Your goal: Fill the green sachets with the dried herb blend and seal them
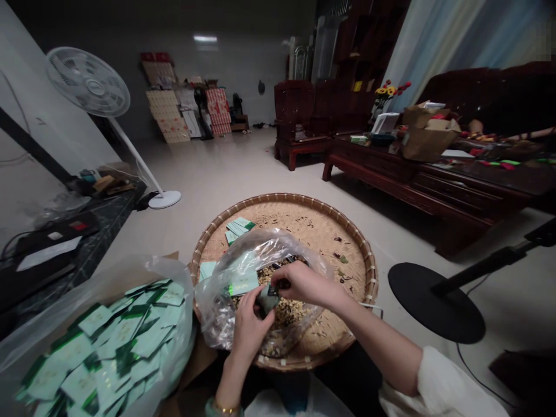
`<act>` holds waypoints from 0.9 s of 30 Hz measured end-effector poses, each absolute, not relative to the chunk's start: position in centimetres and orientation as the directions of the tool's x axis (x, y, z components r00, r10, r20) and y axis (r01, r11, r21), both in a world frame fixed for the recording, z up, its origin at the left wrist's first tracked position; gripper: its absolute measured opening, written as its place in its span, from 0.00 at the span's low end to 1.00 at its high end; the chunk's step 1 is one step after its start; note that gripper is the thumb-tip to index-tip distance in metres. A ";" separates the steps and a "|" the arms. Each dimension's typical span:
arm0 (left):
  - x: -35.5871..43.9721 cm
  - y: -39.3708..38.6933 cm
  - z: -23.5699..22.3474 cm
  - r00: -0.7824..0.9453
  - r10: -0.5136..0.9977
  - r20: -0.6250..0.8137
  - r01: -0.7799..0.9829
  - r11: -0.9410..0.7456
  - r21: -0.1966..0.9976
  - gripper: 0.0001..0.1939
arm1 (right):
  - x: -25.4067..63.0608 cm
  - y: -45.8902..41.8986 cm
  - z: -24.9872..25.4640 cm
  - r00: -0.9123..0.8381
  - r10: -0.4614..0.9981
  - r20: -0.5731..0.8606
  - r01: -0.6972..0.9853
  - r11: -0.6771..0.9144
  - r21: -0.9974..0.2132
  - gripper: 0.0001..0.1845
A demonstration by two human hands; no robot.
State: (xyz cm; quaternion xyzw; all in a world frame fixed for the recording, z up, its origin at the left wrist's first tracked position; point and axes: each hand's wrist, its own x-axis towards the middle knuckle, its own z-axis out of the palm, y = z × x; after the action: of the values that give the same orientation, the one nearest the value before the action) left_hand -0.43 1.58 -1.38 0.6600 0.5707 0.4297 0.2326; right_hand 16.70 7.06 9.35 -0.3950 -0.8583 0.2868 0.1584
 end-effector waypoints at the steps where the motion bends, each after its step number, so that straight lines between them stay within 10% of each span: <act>1: -0.4 1.6 -1.4 -0.020 0.952 0.304 0.554 -0.242 0.796 0.22 | 16.5 7.1 9.4 -0.645 0.764 0.034 0.608 0.539 -0.582 0.13; 8: -0.2 1.8 -1.5 -0.037 0.950 0.311 0.545 -0.241 0.803 0.22 | 15.7 6.8 9.9 -0.656 0.755 -0.006 0.689 0.595 -0.414 0.10; 27: -0.3 1.7 -1.9 -0.033 0.947 0.320 0.548 -0.251 0.798 0.23 | 15.8 6.5 8.6 -0.621 0.770 0.147 0.576 0.575 -0.581 0.25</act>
State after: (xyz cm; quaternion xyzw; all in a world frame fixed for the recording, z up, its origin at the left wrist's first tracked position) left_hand -0.34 1.74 -1.92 0.6574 0.5686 0.4394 0.2268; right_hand 15.82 6.45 8.61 -0.3888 -0.8655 0.2478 0.1960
